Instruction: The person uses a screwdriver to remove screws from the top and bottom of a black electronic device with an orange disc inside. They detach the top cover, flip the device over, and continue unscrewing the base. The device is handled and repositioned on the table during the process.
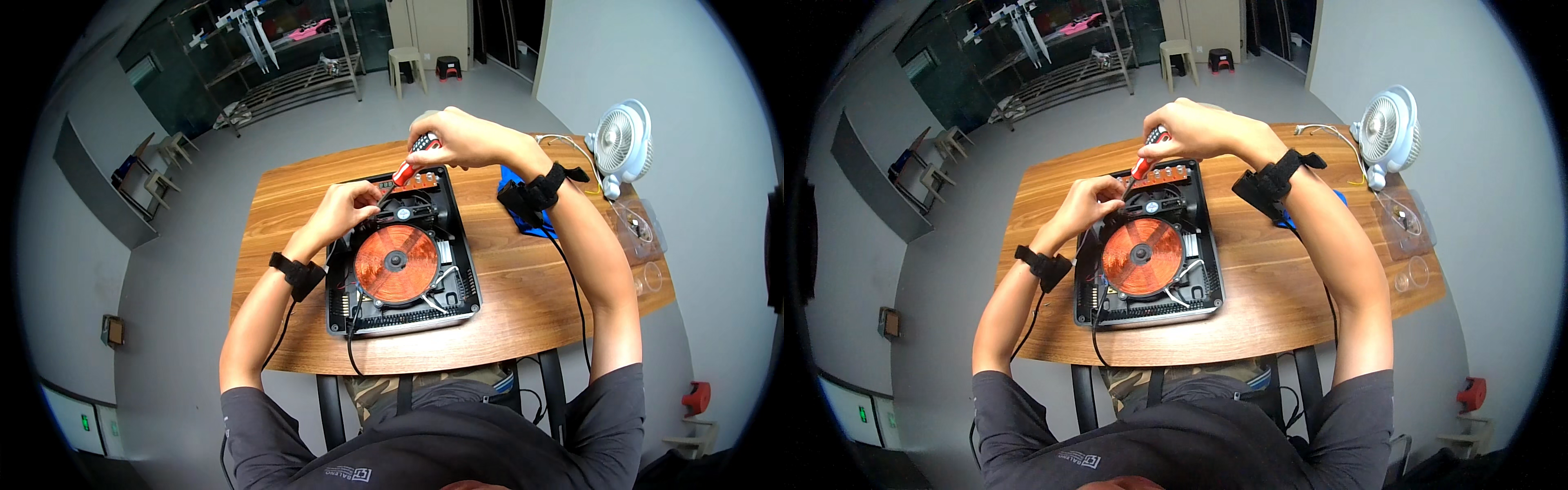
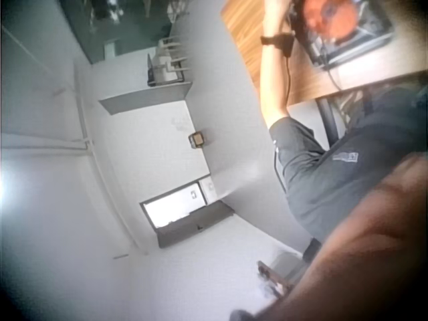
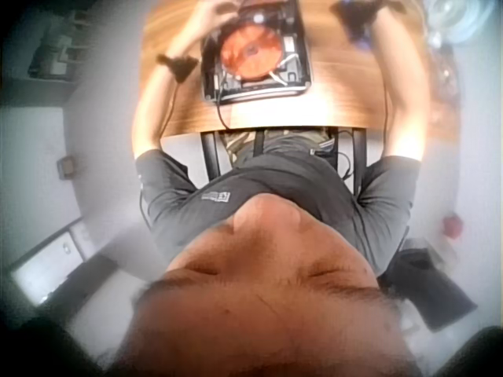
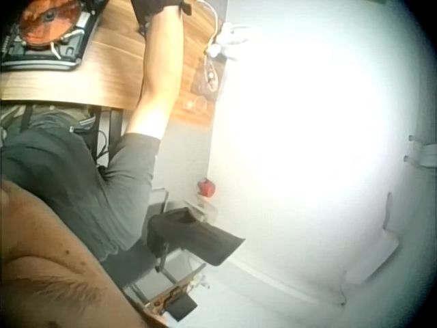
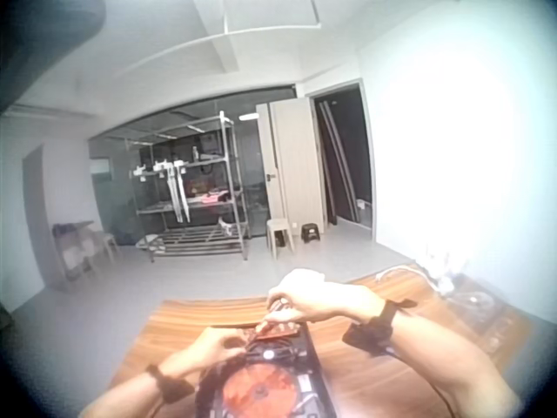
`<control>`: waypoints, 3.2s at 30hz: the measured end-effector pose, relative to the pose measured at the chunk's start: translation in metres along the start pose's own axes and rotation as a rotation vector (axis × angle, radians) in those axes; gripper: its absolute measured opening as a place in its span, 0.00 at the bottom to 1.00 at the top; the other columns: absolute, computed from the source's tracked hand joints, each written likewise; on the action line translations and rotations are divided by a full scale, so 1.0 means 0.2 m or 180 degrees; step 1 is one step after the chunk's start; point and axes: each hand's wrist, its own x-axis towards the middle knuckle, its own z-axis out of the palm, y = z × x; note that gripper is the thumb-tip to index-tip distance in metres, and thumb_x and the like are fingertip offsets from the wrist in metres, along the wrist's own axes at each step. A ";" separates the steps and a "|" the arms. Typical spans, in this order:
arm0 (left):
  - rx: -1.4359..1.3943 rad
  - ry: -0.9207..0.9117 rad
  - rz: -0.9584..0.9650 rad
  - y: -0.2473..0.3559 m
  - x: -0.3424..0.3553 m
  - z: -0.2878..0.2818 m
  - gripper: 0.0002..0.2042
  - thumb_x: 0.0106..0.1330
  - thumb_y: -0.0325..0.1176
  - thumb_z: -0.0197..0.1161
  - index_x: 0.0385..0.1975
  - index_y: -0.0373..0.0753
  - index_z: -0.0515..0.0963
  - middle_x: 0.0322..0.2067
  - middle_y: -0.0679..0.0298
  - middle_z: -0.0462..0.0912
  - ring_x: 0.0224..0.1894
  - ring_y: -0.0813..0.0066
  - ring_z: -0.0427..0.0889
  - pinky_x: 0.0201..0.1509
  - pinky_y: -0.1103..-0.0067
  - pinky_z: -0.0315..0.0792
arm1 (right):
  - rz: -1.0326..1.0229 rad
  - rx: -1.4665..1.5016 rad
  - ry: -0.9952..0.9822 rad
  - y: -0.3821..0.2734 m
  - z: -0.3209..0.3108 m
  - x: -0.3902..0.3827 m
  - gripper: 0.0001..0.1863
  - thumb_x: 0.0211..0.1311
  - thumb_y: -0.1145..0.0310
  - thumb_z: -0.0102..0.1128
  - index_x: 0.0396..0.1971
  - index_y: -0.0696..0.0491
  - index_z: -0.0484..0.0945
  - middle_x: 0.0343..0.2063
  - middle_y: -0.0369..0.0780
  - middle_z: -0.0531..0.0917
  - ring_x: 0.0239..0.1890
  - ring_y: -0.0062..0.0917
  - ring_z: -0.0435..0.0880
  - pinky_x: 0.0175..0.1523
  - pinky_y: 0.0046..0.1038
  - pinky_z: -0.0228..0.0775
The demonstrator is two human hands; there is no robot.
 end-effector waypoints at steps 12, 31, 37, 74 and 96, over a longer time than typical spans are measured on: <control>-0.0087 0.0132 0.0106 -0.02 0.00 0.01 0.15 0.62 0.23 0.74 0.47 0.32 0.83 0.32 0.62 0.88 0.34 0.79 0.86 0.42 0.79 0.82 | 0.0323 0.0657 -0.0004 0.04 -0.02 -0.03 0.21 0.70 0.53 0.67 0.42 0.58 0.81 0.15 0.36 0.78 0.13 0.16 0.73 0.19 0.24 0.63; 0.1499 -0.0303 0.0525 -0.10 0.32 0.00 0.13 0.61 0.30 0.71 0.44 0.33 0.86 0.44 0.51 0.86 0.49 0.50 0.84 0.57 0.65 0.78 | 0.0522 -0.0232 0.0263 0.23 -0.17 -0.06 0.22 0.69 0.53 0.66 0.40 0.61 0.84 0.21 0.44 0.84 0.20 0.28 0.81 0.27 0.29 0.74; 0.1659 -0.0539 0.0454 -0.15 0.47 0.12 0.11 0.60 0.32 0.71 0.42 0.38 0.87 0.45 0.56 0.86 0.51 0.52 0.84 0.56 0.64 0.78 | 0.0551 -0.0668 0.0213 0.35 -0.20 -0.02 0.25 0.67 0.50 0.67 0.40 0.62 0.85 0.25 0.51 0.86 0.27 0.38 0.85 0.36 0.35 0.77; 0.1916 -0.0613 0.0441 -0.19 0.51 0.19 0.12 0.58 0.32 0.73 0.43 0.39 0.89 0.40 0.55 0.87 0.46 0.51 0.85 0.53 0.62 0.78 | 0.0683 -0.0802 -0.0417 0.44 -0.06 0.24 0.22 0.69 0.55 0.66 0.35 0.65 0.82 0.22 0.44 0.86 0.18 0.29 0.85 0.23 0.30 0.79; 0.1934 -0.0676 0.0444 -0.18 0.53 0.18 0.13 0.56 0.30 0.74 0.43 0.38 0.89 0.37 0.54 0.86 0.41 0.52 0.85 0.48 0.64 0.78 | 0.1801 -0.1335 -0.0612 0.32 -0.06 0.36 0.24 0.69 0.50 0.55 0.50 0.54 0.85 0.40 0.46 0.89 0.42 0.37 0.89 0.48 0.38 0.81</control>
